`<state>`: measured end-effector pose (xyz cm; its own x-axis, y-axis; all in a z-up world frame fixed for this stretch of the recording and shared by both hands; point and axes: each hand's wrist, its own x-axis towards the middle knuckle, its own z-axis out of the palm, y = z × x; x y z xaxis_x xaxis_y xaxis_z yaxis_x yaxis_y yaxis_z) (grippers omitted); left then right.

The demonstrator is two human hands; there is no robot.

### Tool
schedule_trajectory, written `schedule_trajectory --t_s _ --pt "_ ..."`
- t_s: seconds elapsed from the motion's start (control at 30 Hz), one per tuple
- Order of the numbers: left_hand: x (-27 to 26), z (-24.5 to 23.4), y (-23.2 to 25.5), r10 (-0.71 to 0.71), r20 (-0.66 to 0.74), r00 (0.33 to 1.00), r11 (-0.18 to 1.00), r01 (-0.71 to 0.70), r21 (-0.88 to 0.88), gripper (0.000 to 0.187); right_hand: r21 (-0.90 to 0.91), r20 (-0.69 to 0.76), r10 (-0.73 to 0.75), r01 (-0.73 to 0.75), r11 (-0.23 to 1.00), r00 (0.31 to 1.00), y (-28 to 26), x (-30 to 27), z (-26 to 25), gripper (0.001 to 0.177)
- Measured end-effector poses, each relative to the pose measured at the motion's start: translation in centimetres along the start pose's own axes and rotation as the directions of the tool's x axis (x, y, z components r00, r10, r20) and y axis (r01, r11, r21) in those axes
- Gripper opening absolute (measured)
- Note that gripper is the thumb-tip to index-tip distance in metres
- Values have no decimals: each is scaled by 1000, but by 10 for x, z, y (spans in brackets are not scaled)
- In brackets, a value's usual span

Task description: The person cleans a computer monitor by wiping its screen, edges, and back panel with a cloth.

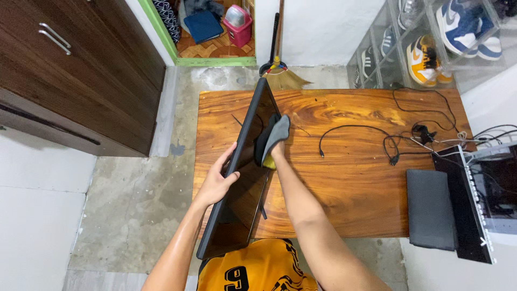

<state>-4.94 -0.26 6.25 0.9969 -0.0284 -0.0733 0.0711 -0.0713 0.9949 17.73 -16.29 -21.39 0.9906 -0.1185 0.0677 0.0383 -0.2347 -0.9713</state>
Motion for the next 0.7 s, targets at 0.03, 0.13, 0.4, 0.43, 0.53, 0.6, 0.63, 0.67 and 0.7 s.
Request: schedule_trajectory --t_s 0.03,0.13,0.4,0.43,0.53,0.6,0.63,0.67,0.7 --pt "0 0 1 38 -4 999 998 -38 42 80 182 92 112 -127 975 990 -4 10 5 62" --pt "-1 -1 0 59 -4 998 996 -58 63 79 197 135 111 -136 971 985 -2 -14 16 64" --pt "0 1 3 52 -8 999 995 -51 91 80 -164 81 -146 157 974 986 9 -45 -4 67" --pt "-1 1 5 54 -9 999 992 -52 112 80 -104 84 -79 88 991 993 7 -34 -3 67" --pt "-3 2 9 24 -10 1000 993 -22 112 80 52 98 37 -43 998 995 0 6 3 64" --pt "-4 2 12 -9 -6 1000 996 9 88 80 94 93 31 -40 995 995 -7 36 9 62" --pt "-4 3 13 -16 -5 1000 996 17 87 80 108 91 23 -33 994 996 -13 47 11 62" --pt "-4 3 13 -22 -5 1000 996 22 87 80 120 89 3 -14 993 996 -21 56 14 61" --pt "-4 3 12 -20 -5 1000 996 20 86 80 127 84 -13 2 992 996 -31 63 17 60"
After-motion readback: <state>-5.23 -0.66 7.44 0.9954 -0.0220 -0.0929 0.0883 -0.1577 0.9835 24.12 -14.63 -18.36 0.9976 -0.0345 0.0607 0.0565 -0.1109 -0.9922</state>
